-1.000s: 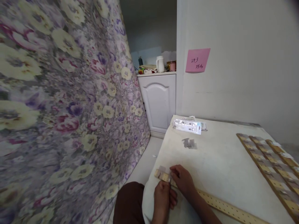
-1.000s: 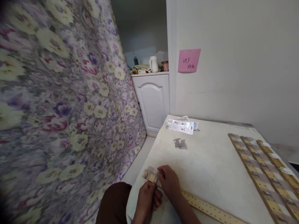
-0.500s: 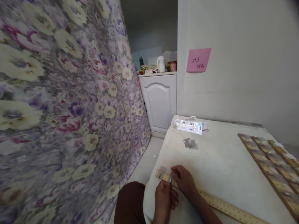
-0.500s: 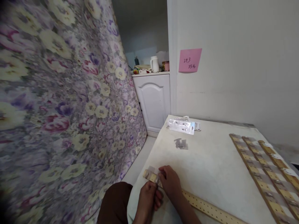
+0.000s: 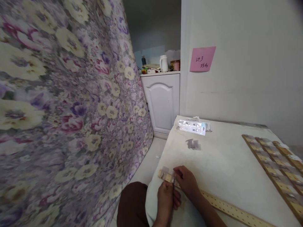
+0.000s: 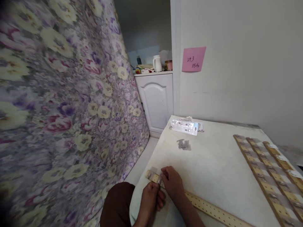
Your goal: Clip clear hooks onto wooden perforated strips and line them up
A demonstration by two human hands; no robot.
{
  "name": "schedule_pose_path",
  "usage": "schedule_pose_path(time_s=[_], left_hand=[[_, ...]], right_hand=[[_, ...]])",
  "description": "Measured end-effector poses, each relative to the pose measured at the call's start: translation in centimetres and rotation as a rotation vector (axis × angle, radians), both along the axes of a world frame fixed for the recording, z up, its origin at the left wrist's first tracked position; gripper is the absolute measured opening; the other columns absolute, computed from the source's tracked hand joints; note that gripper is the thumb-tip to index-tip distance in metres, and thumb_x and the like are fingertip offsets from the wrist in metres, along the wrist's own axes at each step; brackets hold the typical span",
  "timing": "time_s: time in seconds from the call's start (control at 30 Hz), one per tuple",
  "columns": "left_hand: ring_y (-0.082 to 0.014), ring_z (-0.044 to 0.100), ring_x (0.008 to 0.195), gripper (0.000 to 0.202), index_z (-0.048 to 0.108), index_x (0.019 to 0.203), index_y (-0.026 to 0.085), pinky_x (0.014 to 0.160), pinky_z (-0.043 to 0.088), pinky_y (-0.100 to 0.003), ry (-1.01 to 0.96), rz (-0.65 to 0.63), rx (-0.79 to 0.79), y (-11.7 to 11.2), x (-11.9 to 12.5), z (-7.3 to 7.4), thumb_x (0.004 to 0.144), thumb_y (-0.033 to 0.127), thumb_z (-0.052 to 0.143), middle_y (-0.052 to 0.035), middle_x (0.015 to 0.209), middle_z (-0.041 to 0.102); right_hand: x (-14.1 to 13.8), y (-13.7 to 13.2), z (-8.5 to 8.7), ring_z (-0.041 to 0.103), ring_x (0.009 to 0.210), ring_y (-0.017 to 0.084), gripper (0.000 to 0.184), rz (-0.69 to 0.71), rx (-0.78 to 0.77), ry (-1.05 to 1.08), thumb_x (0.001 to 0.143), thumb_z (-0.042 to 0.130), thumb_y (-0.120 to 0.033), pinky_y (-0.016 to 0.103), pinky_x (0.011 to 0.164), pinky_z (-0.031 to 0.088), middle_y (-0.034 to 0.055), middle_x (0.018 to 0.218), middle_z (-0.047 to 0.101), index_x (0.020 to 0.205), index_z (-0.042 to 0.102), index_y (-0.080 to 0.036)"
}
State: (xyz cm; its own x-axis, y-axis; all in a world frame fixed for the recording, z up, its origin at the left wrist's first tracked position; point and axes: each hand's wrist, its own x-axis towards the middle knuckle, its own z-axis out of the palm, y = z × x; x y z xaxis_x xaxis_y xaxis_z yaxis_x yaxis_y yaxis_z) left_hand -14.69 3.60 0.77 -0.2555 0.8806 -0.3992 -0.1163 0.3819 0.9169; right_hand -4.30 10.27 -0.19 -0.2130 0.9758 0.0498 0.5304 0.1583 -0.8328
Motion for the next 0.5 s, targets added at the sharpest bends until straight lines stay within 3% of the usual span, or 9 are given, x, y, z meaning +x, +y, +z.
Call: schedule_pose_path(time_s=[0.5], left_hand=[[-0.0076,0.044,0.026,0.047,0.043,0.068,0.021,0.028,0.026,-0.018,-0.007,0.002,0.018,-0.08,0.01,0.26,0.070,0.068,0.047,0.0035,0.042,0.058]], right_hand=[[0.03,-0.24,0.58,0.061,0.081,0.018,0.026,0.007,0.004,-0.029,0.071,0.059,-0.026,0.028,0.075,0.047,0.0043,0.091,0.067,0.096,0.065,-0.021]])
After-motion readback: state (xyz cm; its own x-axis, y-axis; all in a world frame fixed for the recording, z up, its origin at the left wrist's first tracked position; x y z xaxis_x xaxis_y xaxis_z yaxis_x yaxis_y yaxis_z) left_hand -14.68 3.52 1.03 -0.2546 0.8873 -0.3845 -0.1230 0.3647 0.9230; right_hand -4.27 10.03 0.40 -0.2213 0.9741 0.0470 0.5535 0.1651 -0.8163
